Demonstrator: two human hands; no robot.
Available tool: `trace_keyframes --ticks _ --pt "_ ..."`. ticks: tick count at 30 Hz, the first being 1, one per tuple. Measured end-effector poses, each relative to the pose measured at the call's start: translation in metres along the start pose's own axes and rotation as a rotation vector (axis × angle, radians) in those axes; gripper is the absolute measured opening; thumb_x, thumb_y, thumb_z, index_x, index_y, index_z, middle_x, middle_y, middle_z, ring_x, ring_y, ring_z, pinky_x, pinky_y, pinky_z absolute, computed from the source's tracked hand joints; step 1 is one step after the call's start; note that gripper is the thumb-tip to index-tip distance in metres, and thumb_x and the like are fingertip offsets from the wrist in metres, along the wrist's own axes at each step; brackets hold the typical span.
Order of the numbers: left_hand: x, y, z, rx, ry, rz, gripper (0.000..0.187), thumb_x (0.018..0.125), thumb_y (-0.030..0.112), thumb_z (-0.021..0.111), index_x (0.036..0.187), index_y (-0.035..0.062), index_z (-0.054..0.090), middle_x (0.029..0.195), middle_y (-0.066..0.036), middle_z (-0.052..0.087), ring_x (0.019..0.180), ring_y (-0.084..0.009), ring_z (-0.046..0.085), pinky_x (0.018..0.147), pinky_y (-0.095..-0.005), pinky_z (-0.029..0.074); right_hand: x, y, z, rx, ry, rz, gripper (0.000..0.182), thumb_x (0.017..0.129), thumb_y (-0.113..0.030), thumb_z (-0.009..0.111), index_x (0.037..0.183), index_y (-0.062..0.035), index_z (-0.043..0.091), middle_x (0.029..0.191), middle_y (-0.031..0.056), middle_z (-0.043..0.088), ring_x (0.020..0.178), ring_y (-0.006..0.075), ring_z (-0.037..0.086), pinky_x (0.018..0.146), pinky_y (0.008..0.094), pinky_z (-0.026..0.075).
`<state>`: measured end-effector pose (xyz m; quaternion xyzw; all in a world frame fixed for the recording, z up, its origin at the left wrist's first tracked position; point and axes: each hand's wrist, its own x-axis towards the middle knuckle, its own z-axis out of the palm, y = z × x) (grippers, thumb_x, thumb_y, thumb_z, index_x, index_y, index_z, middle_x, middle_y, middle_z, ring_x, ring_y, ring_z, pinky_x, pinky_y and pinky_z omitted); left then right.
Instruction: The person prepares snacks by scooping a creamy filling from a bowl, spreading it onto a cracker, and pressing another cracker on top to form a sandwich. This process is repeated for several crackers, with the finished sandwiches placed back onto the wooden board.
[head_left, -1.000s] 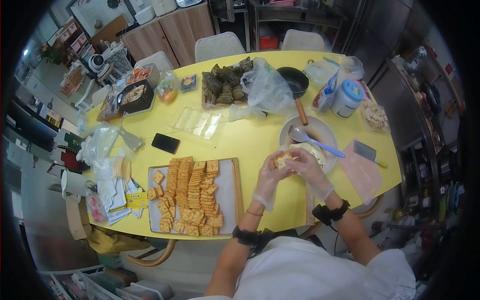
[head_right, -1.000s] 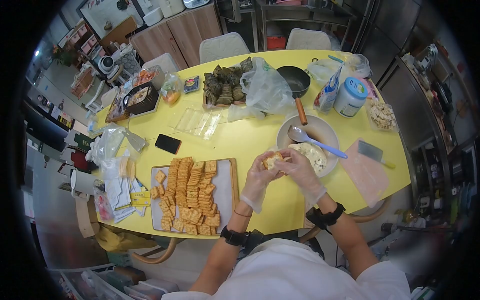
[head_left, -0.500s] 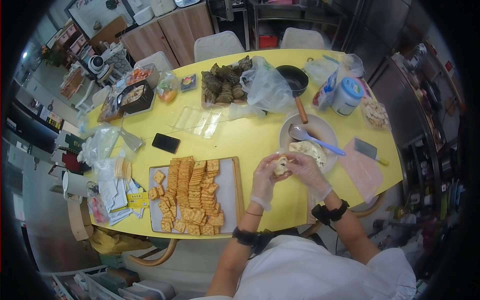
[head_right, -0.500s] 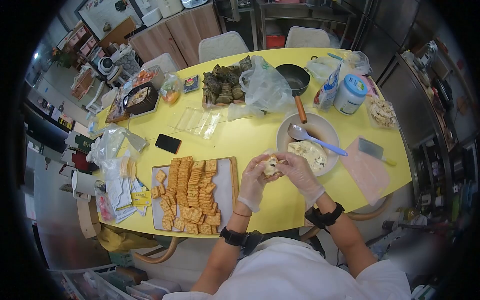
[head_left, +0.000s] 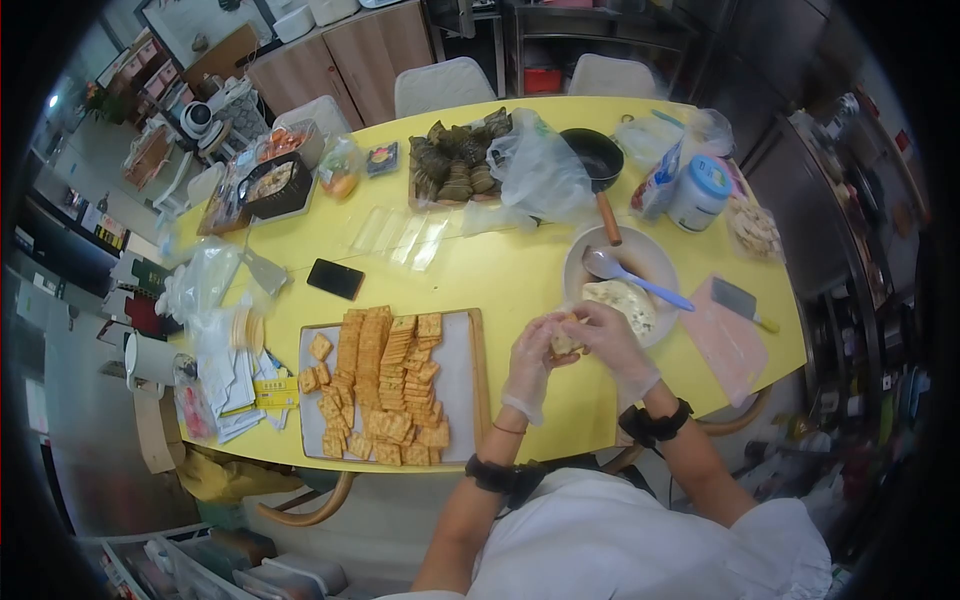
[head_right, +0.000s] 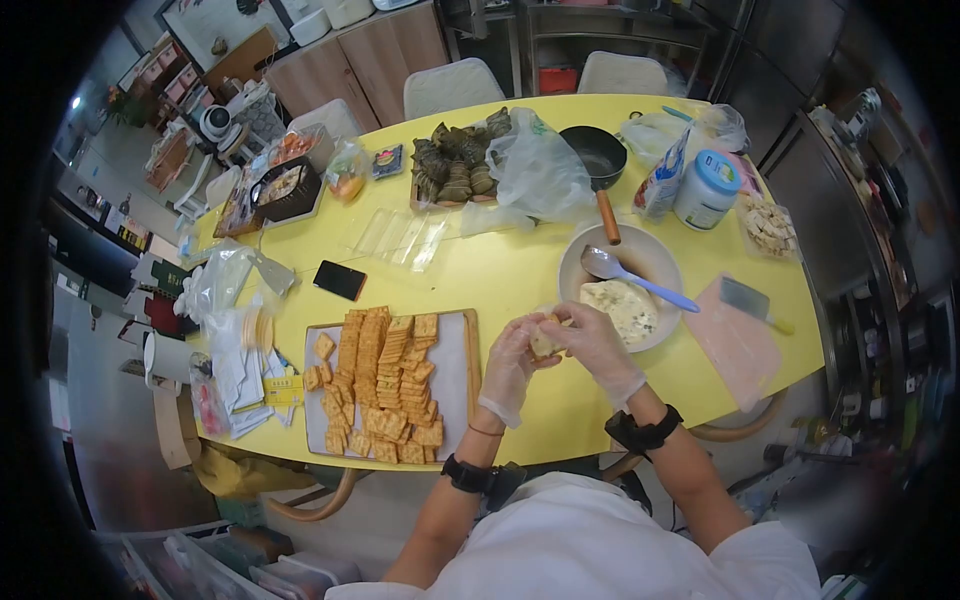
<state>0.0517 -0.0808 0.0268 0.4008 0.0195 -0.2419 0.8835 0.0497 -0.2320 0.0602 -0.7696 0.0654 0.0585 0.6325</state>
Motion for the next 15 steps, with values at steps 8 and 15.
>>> trace_keyframes --ticks 8,15 --pt "-0.018 0.008 -0.03 0.133 0.273 0.021 0.03 0.09 0.02 0.06 0.115 0.0071 0.051 0.109 -0.005 0.058 0.091 -0.0147 0.062 0.067 -0.0273 0.054 0.004 -0.003 0.023 0.14 -0.109 0.102 0.03 0.086 -0.028 0.062 0.097 0.0001 0.064 0.082 0.0041 0.061 0.073 0.011 0.057 0.063 0.0246 0.048" --pt "-0.095 0.015 -0.125 -0.076 0.629 0.188 0.031 0.089 0.009 0.057 0.118 0.0127 0.047 0.107 -0.005 0.059 0.091 -0.0138 0.062 0.067 -0.0236 0.051 0.08 0.051 0.142 -0.527 -0.33 -0.345 0.037 0.08 -0.019 0.06 0.111 -0.0004 0.057 0.101 0.0182 0.062 0.092 0.0353 0.058 0.082 0.0412 0.046"
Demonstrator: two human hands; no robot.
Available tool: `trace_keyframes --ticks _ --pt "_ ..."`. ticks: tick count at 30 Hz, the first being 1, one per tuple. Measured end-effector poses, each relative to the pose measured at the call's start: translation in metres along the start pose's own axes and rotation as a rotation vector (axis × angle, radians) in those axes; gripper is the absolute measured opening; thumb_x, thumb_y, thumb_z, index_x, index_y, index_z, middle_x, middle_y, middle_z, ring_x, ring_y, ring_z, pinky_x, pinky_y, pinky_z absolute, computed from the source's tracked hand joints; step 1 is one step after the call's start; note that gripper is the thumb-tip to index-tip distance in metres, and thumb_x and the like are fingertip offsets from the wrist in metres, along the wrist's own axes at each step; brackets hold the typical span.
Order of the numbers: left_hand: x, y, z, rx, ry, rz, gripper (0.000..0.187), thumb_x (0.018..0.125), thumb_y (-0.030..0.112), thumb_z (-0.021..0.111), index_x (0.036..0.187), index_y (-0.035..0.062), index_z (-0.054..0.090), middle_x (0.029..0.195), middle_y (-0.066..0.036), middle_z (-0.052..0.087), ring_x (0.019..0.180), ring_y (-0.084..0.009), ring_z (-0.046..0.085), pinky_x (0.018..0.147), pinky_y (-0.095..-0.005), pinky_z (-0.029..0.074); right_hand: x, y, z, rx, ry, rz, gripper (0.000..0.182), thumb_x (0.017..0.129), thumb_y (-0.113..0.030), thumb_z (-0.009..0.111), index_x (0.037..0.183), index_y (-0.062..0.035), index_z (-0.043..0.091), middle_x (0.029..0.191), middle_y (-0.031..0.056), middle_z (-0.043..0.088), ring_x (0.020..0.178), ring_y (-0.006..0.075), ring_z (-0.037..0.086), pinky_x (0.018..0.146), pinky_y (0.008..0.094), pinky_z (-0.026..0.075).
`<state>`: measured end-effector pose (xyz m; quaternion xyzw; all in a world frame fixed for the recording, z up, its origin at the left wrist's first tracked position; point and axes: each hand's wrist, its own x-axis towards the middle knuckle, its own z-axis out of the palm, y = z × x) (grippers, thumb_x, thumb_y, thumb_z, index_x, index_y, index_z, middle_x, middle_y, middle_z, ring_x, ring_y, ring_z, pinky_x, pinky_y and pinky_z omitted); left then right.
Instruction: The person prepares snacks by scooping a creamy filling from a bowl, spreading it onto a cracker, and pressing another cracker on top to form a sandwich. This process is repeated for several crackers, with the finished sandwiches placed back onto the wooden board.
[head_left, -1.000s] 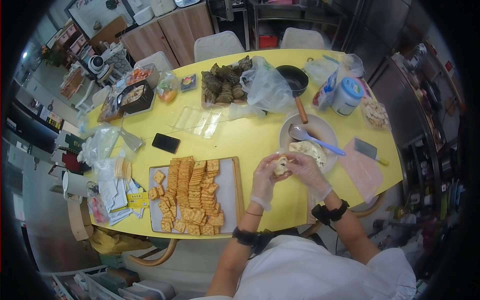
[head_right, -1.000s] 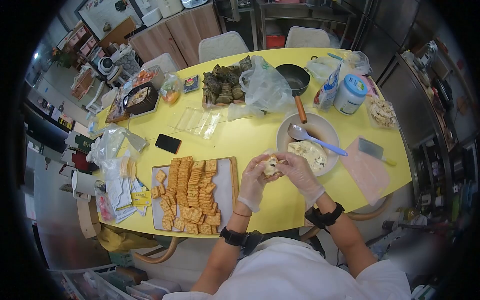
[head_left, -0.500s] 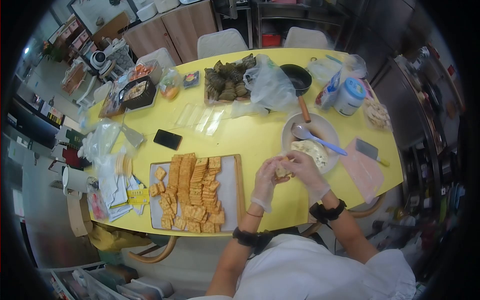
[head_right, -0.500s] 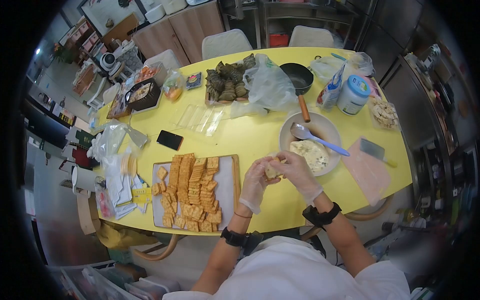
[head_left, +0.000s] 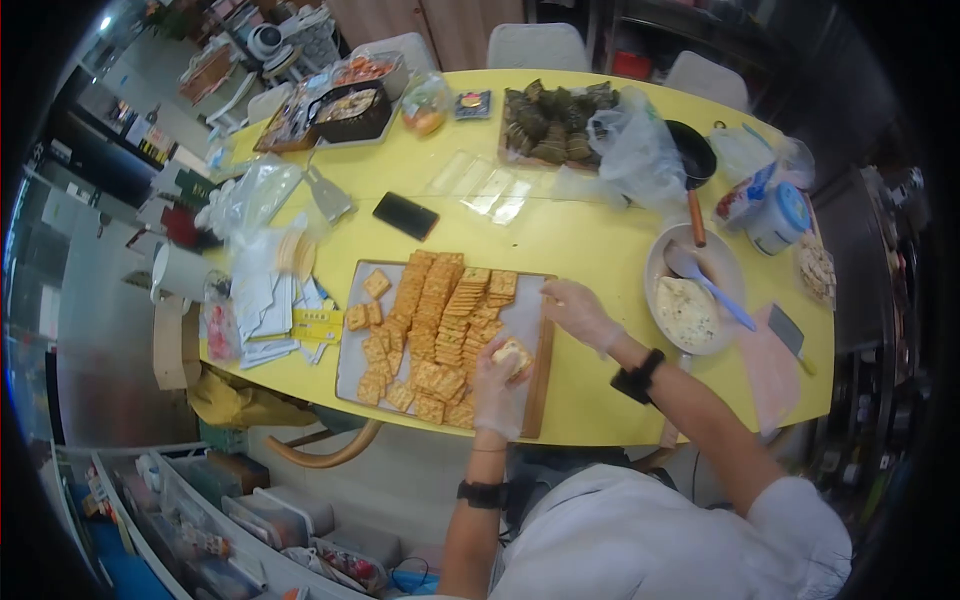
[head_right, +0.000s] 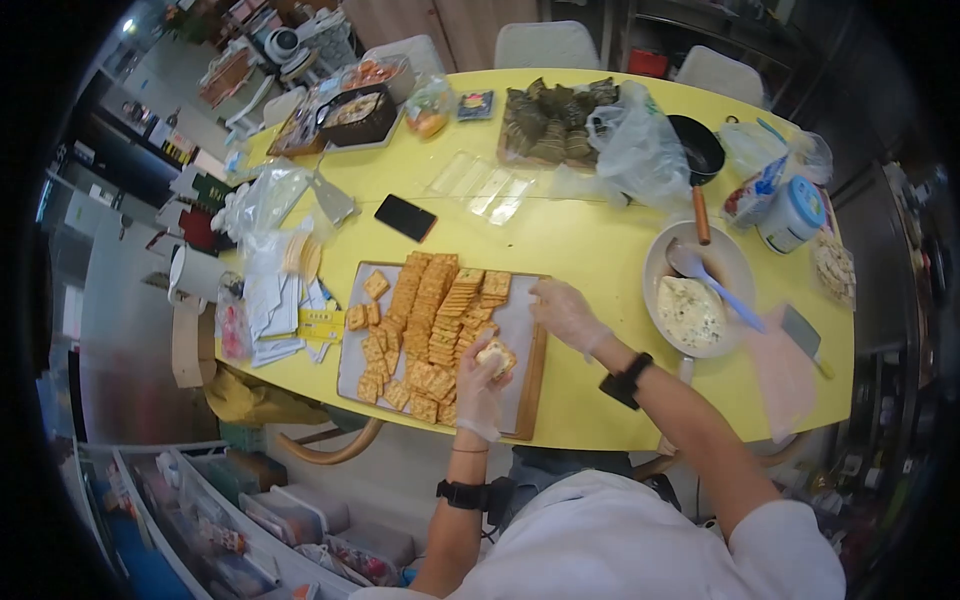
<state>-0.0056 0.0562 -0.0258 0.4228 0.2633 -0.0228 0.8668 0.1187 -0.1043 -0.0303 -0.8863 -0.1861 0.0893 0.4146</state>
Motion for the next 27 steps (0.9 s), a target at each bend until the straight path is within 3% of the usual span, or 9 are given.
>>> trace_keyframes --ticks 1,4,7,12,19,22,25,27 --pt "-0.004 0.005 -0.008 0.042 0.06 0.018 0.032 0.088 0.007 0.058 0.118 0.0124 0.047 0.107 -0.004 0.059 0.091 -0.0138 0.062 0.068 -0.0236 0.05 0.017 -0.002 0.015 -0.062 -0.038 -0.083 0.04 0.078 -0.016 0.06 0.114 0.0002 0.055 0.104 0.0198 0.061 0.097 0.0386 0.055 0.086 0.0432 0.045" --pt "-0.008 0.012 -0.03 0.077 0.173 0.056 0.035 0.086 0.003 0.059 0.119 0.0103 0.047 0.108 -0.005 0.058 0.088 -0.0138 0.061 0.071 -0.0241 0.05 0.067 0.004 0.061 -0.29 0.01 -0.255 0.045 0.074 -0.013 0.061 0.116 0.0025 0.052 0.103 0.0201 0.061 0.101 0.0388 0.052 0.089 0.0439 0.043" --pt "-0.013 0.019 -0.036 0.039 0.202 0.065 0.038 0.086 0.003 0.058 0.121 0.0094 0.046 0.109 -0.006 0.058 0.089 -0.0137 0.06 0.072 -0.0245 0.05 0.086 0.009 0.074 -0.472 -0.224 -0.214 0.049 0.072 -0.01 0.061 0.117 0.0043 0.05 0.103 0.02 0.06 0.099 0.0393 0.053 0.09 0.0444 0.042" --pt "-0.013 0.029 -0.032 -0.3 0.021 0.072 0.04 0.086 0.003 0.058 0.124 0.0087 0.046 0.109 -0.007 0.057 0.094 -0.0142 0.058 0.073 -0.0258 0.051 0.063 0.007 0.067 -0.371 -0.176 -0.239 0.045 0.072 -0.006 0.059 0.116 0.0015 0.052 0.104 0.0199 0.059 0.098 0.0391 0.052 0.089 0.0448 0.042" --pt "0.005 0.014 -0.031 -0.078 0.051 0.11 0.037 0.087 0.003 0.057 0.122 0.008 0.046 0.11 -0.007 0.056 0.094 -0.0146 0.058 0.077 -0.0279 0.052 0.02 0.003 0.051 -0.241 -0.101 -0.036 0.052 0.068 -0.013 0.071 0.114 0.0012 0.053 0.103 0.022 0.056 0.103 0.0387 0.051 0.091 0.0425 0.042" --pt "0.006 0.019 -0.019 -0.099 0.035 0.115 0.031 0.091 0.01 0.053 0.122 0.0086 0.047 0.111 -0.006 0.055 0.097 -0.0154 0.058 0.081 -0.0314 0.05 0.0 -0.014 0.027 -0.04 -0.1 0.085 0.059 0.066 -0.018 0.075 0.116 0.0017 0.051 0.102 0.022 0.055 0.104 0.0374 0.051 0.092 0.0405 0.042" --pt "0.006 0.013 -0.003 -0.251 -0.021 0.097 0.03 0.096 0.02 0.047 0.123 0.009 0.046 0.114 -0.006 0.055 0.102 -0.0161 0.056 0.086 -0.0352 0.048 -0.038 -0.064 0.009 0.474 0.011 0.099 0.063 0.066 -0.017 0.075 0.119 0.0022 0.048 0.104 0.0209 0.053 0.104 0.0359 0.05 0.091 0.0407 0.042" --pt "0.009 0.007 0.013 -0.361 -0.117 0.096 0.031 0.098 0.025 0.042 0.125 0.0089 0.046 0.117 -0.005 0.054 0.105 -0.0161 0.055 0.089 -0.0374 0.046 -0.051 -0.081 0.008 0.219 0.077 0.025 0.066 0.065 -0.016 0.076 0.121 0.001 0.047 0.105 0.0198 0.05 0.101 0.0339 0.05 0.088 0.0385 0.043"
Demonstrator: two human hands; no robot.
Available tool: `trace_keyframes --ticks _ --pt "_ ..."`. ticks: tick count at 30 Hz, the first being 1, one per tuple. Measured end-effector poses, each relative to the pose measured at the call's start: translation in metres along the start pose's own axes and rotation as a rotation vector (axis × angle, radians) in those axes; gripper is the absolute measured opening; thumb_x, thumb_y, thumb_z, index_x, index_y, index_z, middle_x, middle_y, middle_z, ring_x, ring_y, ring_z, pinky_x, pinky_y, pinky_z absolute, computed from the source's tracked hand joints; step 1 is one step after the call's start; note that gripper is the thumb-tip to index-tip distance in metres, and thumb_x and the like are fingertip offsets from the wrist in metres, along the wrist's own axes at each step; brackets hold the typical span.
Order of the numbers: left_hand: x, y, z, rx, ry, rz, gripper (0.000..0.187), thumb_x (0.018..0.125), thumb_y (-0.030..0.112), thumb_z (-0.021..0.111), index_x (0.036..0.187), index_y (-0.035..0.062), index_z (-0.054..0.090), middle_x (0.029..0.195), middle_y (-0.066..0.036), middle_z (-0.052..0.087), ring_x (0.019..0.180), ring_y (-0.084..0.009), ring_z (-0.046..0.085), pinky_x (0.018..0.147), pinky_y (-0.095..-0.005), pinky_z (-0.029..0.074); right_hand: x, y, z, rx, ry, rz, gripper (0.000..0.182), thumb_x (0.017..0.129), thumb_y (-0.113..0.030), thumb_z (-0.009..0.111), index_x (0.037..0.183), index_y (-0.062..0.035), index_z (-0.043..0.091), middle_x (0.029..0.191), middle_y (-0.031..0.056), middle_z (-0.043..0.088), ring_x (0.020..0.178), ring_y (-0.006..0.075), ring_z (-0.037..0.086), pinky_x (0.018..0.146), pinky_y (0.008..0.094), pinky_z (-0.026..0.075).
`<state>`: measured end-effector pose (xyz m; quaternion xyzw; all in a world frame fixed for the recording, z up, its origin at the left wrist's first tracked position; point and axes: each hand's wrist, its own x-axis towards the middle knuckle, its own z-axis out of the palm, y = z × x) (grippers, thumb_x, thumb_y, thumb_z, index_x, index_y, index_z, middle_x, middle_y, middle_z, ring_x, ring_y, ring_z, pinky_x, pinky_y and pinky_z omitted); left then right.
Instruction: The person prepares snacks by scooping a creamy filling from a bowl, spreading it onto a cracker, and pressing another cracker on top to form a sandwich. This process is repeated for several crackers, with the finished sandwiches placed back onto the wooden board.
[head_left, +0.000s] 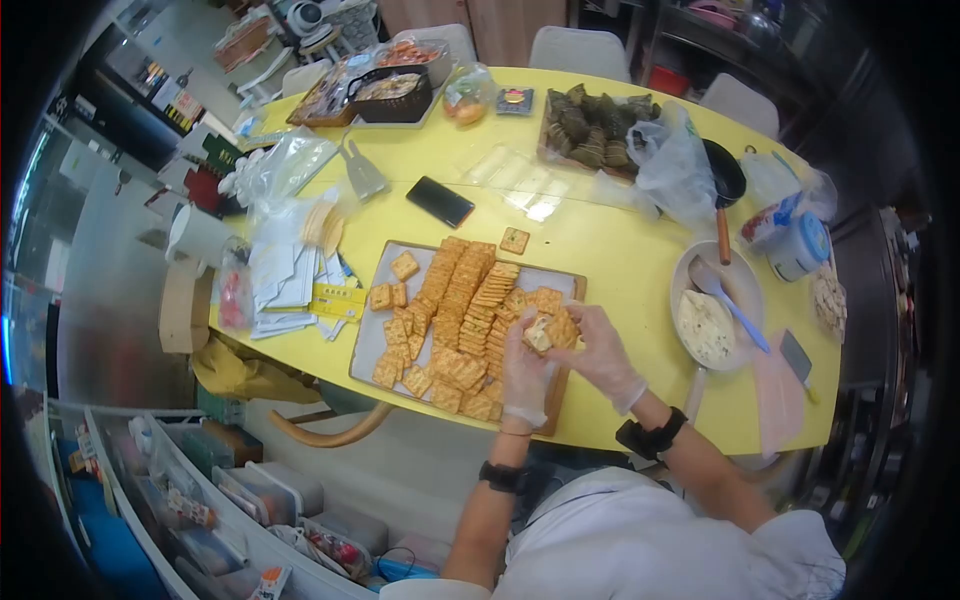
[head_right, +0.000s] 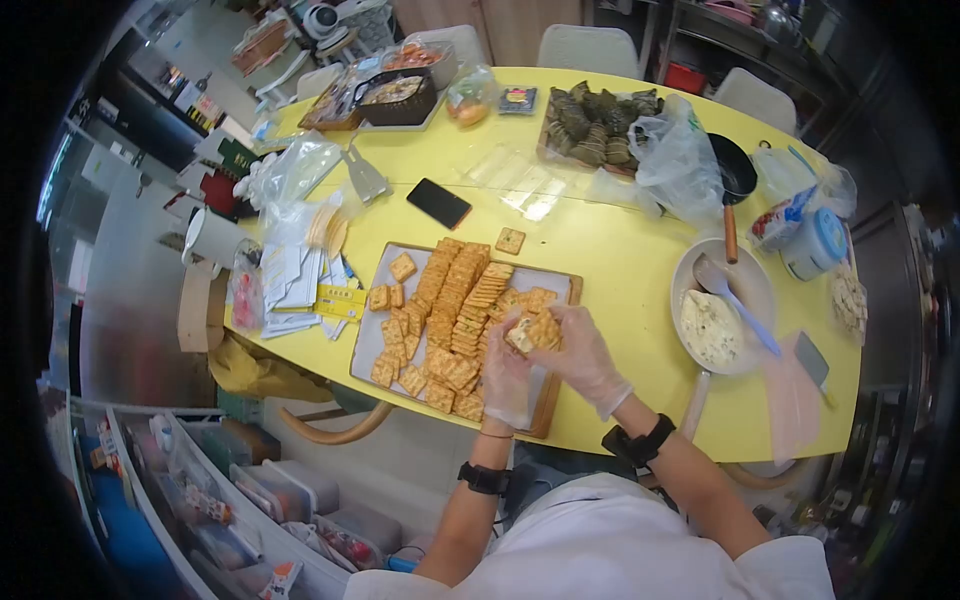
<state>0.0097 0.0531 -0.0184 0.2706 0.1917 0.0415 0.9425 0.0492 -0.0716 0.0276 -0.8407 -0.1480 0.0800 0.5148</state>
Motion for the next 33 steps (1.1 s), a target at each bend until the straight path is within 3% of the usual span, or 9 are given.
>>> trace_keyframes --ticks 3,7,10,13,21,26,28,31,33 --pt "-0.008 -0.009 0.027 0.377 -0.036 0.168 0.033 0.097 0.018 0.047 0.128 0.0075 0.044 0.121 -0.005 0.051 0.108 -0.0135 0.052 0.086 -0.0318 0.048 -0.007 -0.001 0.005 -0.263 0.086 -0.092 0.068 0.064 -0.014 0.076 0.123 -0.0005 0.047 0.106 0.0187 0.047 0.1 0.0325 0.05 0.088 0.0362 0.043" --pt "-0.004 -0.019 0.022 0.271 -0.029 0.061 0.04 0.092 0.005 0.052 0.131 0.0041 0.04 0.121 -0.008 0.05 0.105 -0.0132 0.053 0.084 -0.0265 0.049 -0.011 -0.001 0.002 -0.38 0.119 -0.126 0.067 0.065 -0.012 0.075 0.125 -0.0017 0.047 0.109 0.0189 0.046 0.104 0.0332 0.049 0.09 0.035 0.043" --pt "-0.01 -0.008 0.031 0.232 -0.019 0.088 0.047 0.089 -0.002 0.053 0.132 0.0006 0.036 0.121 -0.011 0.049 0.103 -0.0157 0.055 0.088 -0.0274 0.048 -0.015 -0.012 -0.009 -0.232 0.092 -0.168 0.063 0.07 -0.01 0.072 0.127 -0.003 0.047 0.114 0.0161 0.049 0.104 0.0283 0.052 0.088 0.0344 0.044" --pt "-0.01 -0.001 0.022 0.247 -0.1 0.04 0.043 0.089 -0.002 0.054 0.129 0.0001 0.04 0.119 -0.011 0.051 0.103 -0.0158 0.056 0.089 -0.0283 0.048 -0.017 -0.002 -0.011 0.265 0.054 -0.005 0.05 0.076 -0.011 0.068 0.122 -0.0036 0.052 0.111 0.0159 0.056 0.099 0.0244 0.058 0.081 0.0324 0.049" --pt "-0.007 0.001 -0.005 0.315 -0.182 0.104 0.038 0.089 0.0 0.054 0.125 0.0 0.043 0.118 -0.011 0.055 0.106 -0.0176 0.057 0.092 -0.0289 0.047 -0.007 -0.001 0.011 0.314 0.127 0.093 0.032 0.079 -0.013 0.068 0.108 -0.0002 0.063 0.094 0.0091 0.063 0.081 0.0164 0.061 0.075 0.0275 0.049" --pt "-0.004 0.042 -0.039 0.379 0.074 0.164 0.037 0.089 0.001 0.054 0.125 0.0007 0.045 0.117 -0.011 0.056 0.104 -0.0176 0.056 0.089 -0.0287 0.048 0.043 0.004 0.035 0.287 -0.106 0.14 0.034 0.08 -0.02 0.068 0.107 0.0004 0.063 0.087 0.0072 0.061 0.081 0.0123 0.057 0.074 0.0262 0.047" --pt "-0.003 0.08 -0.063 0.342 0.217 0.256 0.037 0.089 0.002 0.054 0.125 0.001 0.045 0.114 -0.011 0.056 0.101 -0.0184 0.057 0.087 -0.0295 0.049 0.093 -0.007 0.032 0.133 -0.104 0.185 0.035 0.08 -0.022 0.066 0.106 0.0007 0.062 0.089 0.0122 0.061 0.085 0.0196 0.059 0.078 0.0304 0.047" --pt "0.024 0.136 -0.135 0.281 0.458 0.388 0.038 0.087 0.001 0.054 0.123 0.0012 0.045 0.111 -0.012 0.056 0.096 -0.0205 0.058 0.081 -0.0315 0.052 0.176 0.08 0.066 -0.295 0.026 -0.186 0.036 0.077 -0.019 0.064 0.107 -0.0002 0.059 0.098 0.0188 0.06 0.094 0.0329 0.057 0.084 0.0394 0.046" --pt "0.031 0.182 -0.119 0.258 0.668 0.32 0.036 0.086 0.0 0.053 0.121 0.0022 0.046 0.11 -0.012 0.055 0.094 -0.0206 0.059 0.079 -0.0324 0.053 0.214 0.105 0.083 -0.536 0.004 -0.268 0.035 0.076 -0.019 0.065 0.105 -0.0001 0.058 0.1 0.0205 0.06 0.096 0.0372 0.056 0.083 0.0427 0.046"
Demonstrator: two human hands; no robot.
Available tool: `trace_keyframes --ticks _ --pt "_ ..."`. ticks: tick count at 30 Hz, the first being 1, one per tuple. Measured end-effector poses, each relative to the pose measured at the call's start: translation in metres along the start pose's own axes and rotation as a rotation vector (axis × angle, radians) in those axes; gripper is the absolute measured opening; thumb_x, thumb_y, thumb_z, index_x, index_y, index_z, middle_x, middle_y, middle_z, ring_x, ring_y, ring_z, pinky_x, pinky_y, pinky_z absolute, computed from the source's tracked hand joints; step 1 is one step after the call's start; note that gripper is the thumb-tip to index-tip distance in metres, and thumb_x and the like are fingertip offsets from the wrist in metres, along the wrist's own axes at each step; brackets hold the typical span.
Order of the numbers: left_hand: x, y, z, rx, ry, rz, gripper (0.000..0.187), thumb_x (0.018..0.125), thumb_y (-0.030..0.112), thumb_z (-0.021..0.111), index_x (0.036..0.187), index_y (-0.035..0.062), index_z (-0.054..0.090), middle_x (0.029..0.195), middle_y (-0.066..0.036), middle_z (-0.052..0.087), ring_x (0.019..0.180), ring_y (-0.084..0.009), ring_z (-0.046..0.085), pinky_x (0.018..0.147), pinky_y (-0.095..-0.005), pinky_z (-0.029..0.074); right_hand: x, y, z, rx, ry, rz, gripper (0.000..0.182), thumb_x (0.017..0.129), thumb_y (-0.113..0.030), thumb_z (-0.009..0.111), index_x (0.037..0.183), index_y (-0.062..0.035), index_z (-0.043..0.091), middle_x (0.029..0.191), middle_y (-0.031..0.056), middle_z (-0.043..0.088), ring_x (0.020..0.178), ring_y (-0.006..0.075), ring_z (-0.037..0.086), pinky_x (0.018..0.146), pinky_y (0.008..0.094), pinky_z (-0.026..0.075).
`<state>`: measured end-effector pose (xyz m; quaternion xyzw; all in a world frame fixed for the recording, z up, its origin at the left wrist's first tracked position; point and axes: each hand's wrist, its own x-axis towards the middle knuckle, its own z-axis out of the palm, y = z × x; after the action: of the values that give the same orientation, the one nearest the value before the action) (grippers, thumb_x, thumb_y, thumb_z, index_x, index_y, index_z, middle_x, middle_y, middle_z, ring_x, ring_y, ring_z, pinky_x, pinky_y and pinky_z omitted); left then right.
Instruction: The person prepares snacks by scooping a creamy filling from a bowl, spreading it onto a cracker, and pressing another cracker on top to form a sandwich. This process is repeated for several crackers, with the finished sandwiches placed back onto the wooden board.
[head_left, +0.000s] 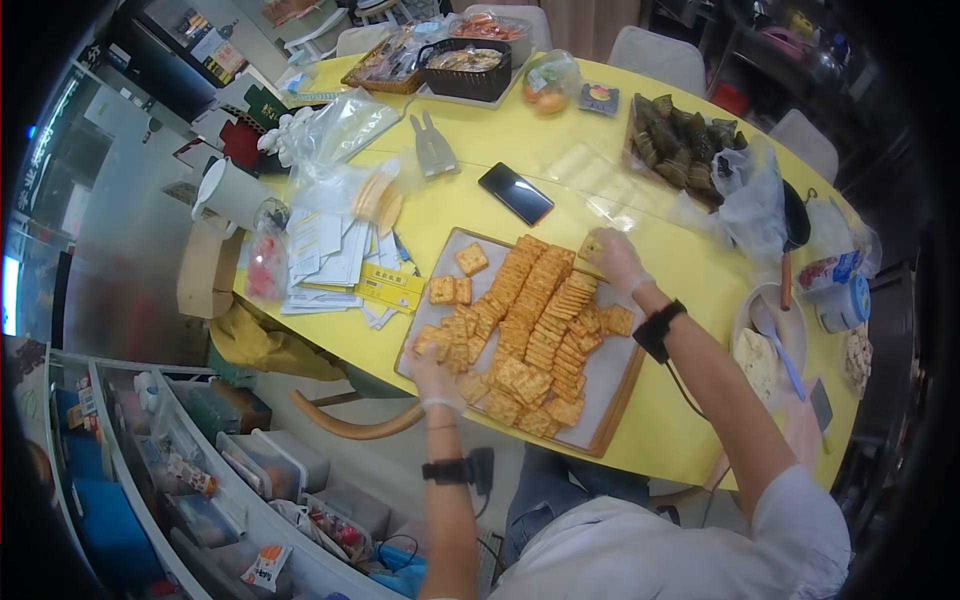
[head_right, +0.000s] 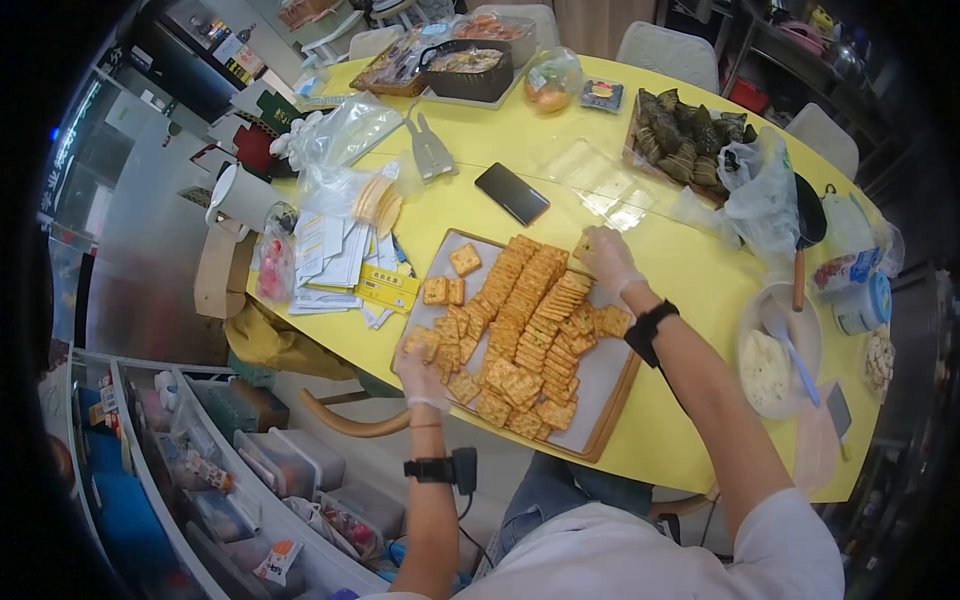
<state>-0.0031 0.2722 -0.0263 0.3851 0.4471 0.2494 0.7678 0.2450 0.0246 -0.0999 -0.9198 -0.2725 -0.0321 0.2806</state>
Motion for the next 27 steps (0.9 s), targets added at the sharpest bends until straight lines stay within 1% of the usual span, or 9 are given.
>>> trace_keyframes --ticks 5,8,12,15,17,20,22,24,27 --pt "0.09 -0.029 -0.032 0.187 0.082 0.133 0.031 0.086 0.007 0.052 0.116 0.0049 0.045 0.108 -0.012 0.052 0.095 -0.0214 0.055 0.078 -0.034 0.051 0.038 -0.003 0.03 -0.295 -0.138 0.195 0.03 0.073 -0.021 0.067 0.095 -0.0021 0.059 0.092 0.0214 0.062 0.088 0.0382 0.059 0.075 0.0436 0.048" --pt "0.102 -0.04 -0.033 0.322 0.133 0.171 0.032 0.085 0.005 0.055 0.115 0.0027 0.044 0.108 -0.013 0.052 0.095 -0.021 0.054 0.08 -0.033 0.05 0.035 0.001 0.021 -0.113 -0.285 0.271 0.027 0.076 -0.021 0.067 0.096 -0.0033 0.06 0.089 0.0215 0.062 0.088 0.0389 0.058 0.078 0.0434 0.047" --pt "0.114 -0.058 -0.037 0.342 0.11 0.233 0.035 0.083 0.004 0.059 0.115 -0.0003 0.045 0.107 -0.014 0.052 0.097 -0.0218 0.053 0.087 -0.0316 0.047 -0.004 -0.014 -0.013 0.11 -0.063 0.239 0.018 0.079 -0.018 0.064 0.089 -0.0036 0.063 0.081 0.0195 0.062 0.081 0.0384 0.059 0.073 0.0431 0.047" --pt "0.089 -0.04 -0.029 0.723 0.084 0.387 0.044 0.083 0.007 0.062 0.122 -0.0031 0.045 0.11 -0.015 0.052 0.094 -0.0231 0.055 0.073 -0.0325 0.052 -0.069 -0.027 -0.042 0.068 0.126 0.115 0.012 0.079 -0.014 0.062 0.088 -0.0057 0.065 0.08 0.0155 0.06 0.08 0.0345 0.059 0.07 0.0423 0.047" --pt "0.115 -0.06 -0.062 0.882 0.136 0.514 0.047 0.083 0.01 0.063 0.123 -0.0052 0.044 0.112 -0.017 0.054 0.099 -0.0257 0.054 0.082 -0.035 0.048 -0.111 -0.039 -0.05 -0.064 0.165 0.056 0.009 0.077 -0.009 0.061 0.086 -0.0085 0.064 0.082 0.0104 0.058 0.082 0.0303 0.056 0.071 0.041 0.047" --pt "0.046 -0.046 -0.035 1.064 0.147 0.711 0.048 0.085 0.012 0.062 0.126 -0.0064 0.044 0.126 -0.024 0.047 0.115 -0.035 0.046 0.102 -0.0403 0.034 -0.159 -0.048 -0.032 -0.128 0.163 -0.037 0.011 0.074 -0.008 0.061 0.085 -0.0087 0.062 0.084 0.0078 0.057 0.084 0.0273 0.054 0.075 0.0387 0.047" --pt "0.003 -0.059 -0.012 0.867 -0.07 0.696 0.045 0.087 0.011 0.059 0.126 -0.0055 0.044 0.125 -0.022 0.048 0.117 -0.0331 0.045 0.103 -0.0401 0.033 -0.189 -0.048 -0.017 -0.038 0.125 -0.074 0.015 0.072 -0.008 0.062 0.087 -0.0072 0.061 0.085 0.0098 0.056 0.086 0.0284 0.053 0.081 0.0394 0.045" --pt "-0.04 -0.077 0.016 0.611 -0.303 0.709 0.044 0.087 0.01 0.058 0.126 -0.004 0.045 0.125 -0.021 0.049 0.117 -0.0322 0.045 0.102 -0.0396 0.033 -0.212 -0.057 -0.027 0.132 -0.031 0.044 0.025 0.072 -0.007 0.064 0.096 -0.0081 0.062 0.095 0.0118 0.057 0.093 0.0308 0.053 0.086 0.0397 0.044" --pt "-0.105 -0.098 0.06 0.765 -0.488 0.797 0.037 0.086 0.008 0.057 0.121 -0.001 0.051 0.122 -0.016 0.052 0.117 -0.0283 0.046 0.1 -0.0367 0.035 -0.232 -0.05 -0.084 0.145 0.109 0.121 0.023 0.074 -0.009 0.063 0.097 -0.0058 0.063 0.101 0.0125 0.059 0.103 0.031 0.052 0.092 0.0411 0.041"
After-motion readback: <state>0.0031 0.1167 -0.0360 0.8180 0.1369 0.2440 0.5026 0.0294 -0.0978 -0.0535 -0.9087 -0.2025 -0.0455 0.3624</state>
